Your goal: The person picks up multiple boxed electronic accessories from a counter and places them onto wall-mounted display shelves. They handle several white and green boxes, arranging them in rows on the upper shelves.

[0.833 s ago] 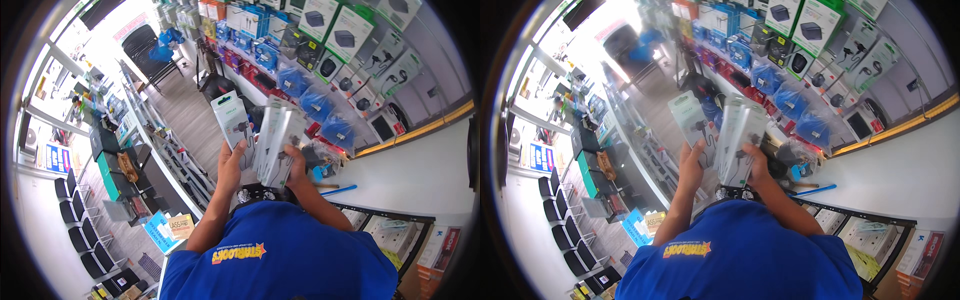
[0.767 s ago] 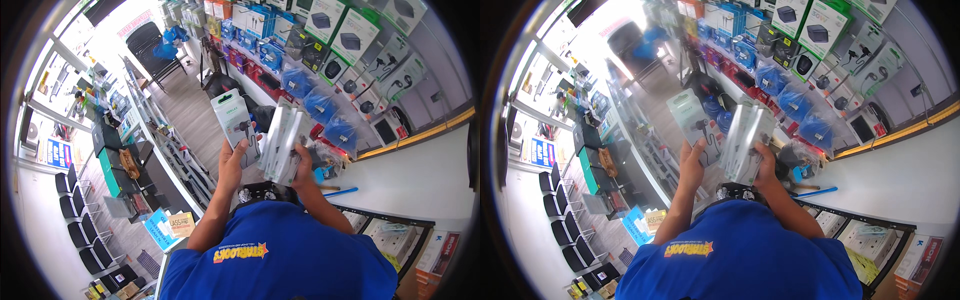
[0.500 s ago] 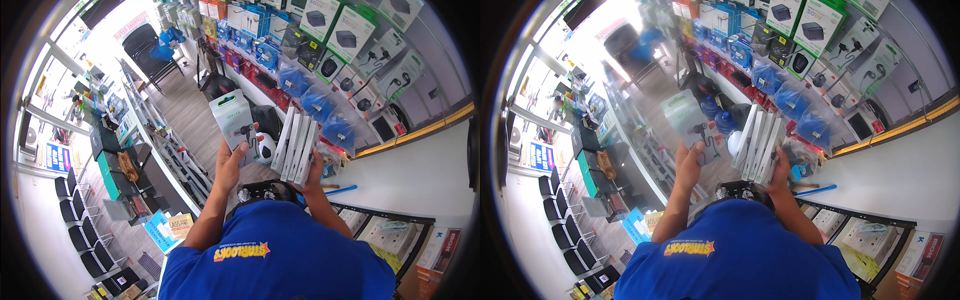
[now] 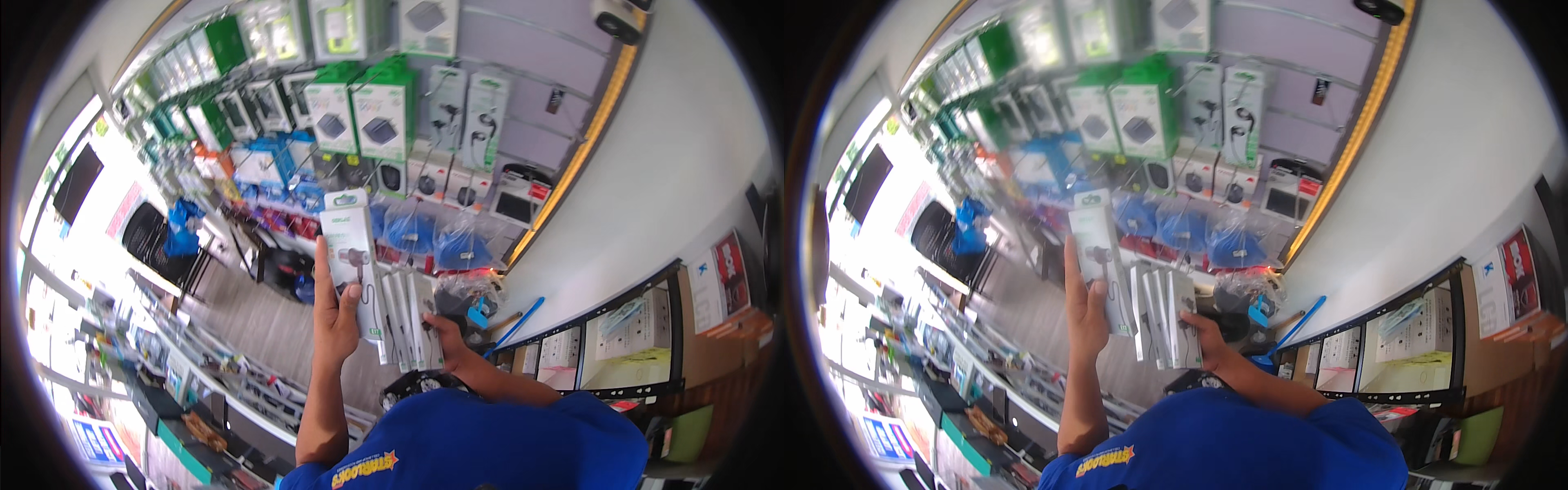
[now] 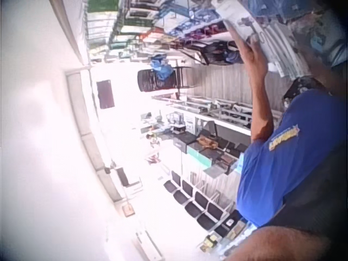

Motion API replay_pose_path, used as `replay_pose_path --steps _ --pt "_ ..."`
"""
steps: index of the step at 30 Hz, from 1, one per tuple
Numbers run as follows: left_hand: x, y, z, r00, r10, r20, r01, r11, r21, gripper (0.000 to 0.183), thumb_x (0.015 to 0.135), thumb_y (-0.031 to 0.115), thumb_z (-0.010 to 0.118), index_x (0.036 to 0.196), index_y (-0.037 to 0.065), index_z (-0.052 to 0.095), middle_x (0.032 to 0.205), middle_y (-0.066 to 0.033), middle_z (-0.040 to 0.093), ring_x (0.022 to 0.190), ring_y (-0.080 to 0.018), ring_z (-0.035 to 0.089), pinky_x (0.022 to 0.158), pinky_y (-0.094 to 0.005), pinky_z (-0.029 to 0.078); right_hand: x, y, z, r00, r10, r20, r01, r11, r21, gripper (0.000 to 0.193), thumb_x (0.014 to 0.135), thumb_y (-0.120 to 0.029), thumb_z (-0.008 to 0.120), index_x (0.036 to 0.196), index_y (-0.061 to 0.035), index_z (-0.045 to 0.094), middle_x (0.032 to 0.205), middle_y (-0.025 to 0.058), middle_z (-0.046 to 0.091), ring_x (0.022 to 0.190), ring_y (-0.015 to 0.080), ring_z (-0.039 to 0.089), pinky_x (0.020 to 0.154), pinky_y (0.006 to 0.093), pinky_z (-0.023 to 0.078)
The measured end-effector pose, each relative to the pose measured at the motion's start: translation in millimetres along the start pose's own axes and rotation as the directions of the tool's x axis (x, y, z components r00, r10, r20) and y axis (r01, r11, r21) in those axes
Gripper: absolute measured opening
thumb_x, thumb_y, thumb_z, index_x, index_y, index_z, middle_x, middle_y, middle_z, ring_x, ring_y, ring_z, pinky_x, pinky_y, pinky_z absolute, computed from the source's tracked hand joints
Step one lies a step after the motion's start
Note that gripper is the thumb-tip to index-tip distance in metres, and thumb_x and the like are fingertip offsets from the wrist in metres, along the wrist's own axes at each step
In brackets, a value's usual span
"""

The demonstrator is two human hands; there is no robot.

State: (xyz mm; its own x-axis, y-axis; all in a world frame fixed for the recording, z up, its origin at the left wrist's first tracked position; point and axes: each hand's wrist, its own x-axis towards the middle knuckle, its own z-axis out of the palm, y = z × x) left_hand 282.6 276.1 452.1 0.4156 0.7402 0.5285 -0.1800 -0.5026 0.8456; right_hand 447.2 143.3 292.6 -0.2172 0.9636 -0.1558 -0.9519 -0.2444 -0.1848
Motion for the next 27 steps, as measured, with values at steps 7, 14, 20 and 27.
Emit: replay_pose_path --steps 7,14,20,27 --pt "109.9 40.1 54.0 0.979 0.123 0.161 -0.147 0.978 0.15 0.058 0.109 0.019 0.055 0.163 0.007 0.037 0.158 -0.0192 0.052 0.141 -0.0248 0.052 0.117 -0.0341 0.036 -9.9 -5.8 -1.4 0.999 -0.028 0.019 0.028 1.0 -0.005 0.056 0.101 -0.035 0.061 0.143 0.0013 0.057 0.129 0.0194 0.071 0.113 0.0333 0.073 0.102 0.0517 0.058" --pt "124.8 29.2 67.4 0.965 0.194 0.178 -0.218 0.967 0.128 0.053 0.11 0.02 0.055 0.16 0.008 0.044 0.148 -0.0182 0.059 0.134 -0.0251 0.056 0.113 -0.035 0.04 -29.1 -15.4 2.5 0.981 -0.173 -0.083 0.171 0.985 -0.029 0.059 0.098 -0.039 0.065 0.143 -0.0016 0.059 0.129 0.0189 0.072 0.111 0.0355 0.074 0.098 0.0533 0.059" --pt "164.1 -2.2 100.7 0.975 0.131 0.181 -0.175 0.951 0.254 0.054 0.108 0.017 0.055 0.161 0.016 0.045 0.128 -0.019 0.062 0.112 -0.0306 0.064 0.101 -0.0394 0.048 -32.0 -18.5 6.3 0.984 -0.166 -0.067 0.165 0.986 -0.029 0.059 0.098 -0.039 0.063 0.143 -0.0014 0.058 0.129 0.0197 0.071 0.111 0.0357 0.074 0.097 0.0546 0.06" --pt "193.3 -27.8 126.9 0.959 0.188 0.212 -0.274 0.808 0.522 0.057 0.1 0.025 0.067 0.153 0.01 0.052 0.144 -0.0236 0.053 0.121 -0.0436 0.061 0.104 -0.0474 0.049 -32.8 -18.5 6.6 0.975 -0.198 -0.096 0.187 0.976 -0.114 0.059 0.099 -0.039 0.06 0.145 -0.0019 0.057 0.131 0.0191 0.07 0.114 0.0363 0.073 0.1 0.0543 0.058"
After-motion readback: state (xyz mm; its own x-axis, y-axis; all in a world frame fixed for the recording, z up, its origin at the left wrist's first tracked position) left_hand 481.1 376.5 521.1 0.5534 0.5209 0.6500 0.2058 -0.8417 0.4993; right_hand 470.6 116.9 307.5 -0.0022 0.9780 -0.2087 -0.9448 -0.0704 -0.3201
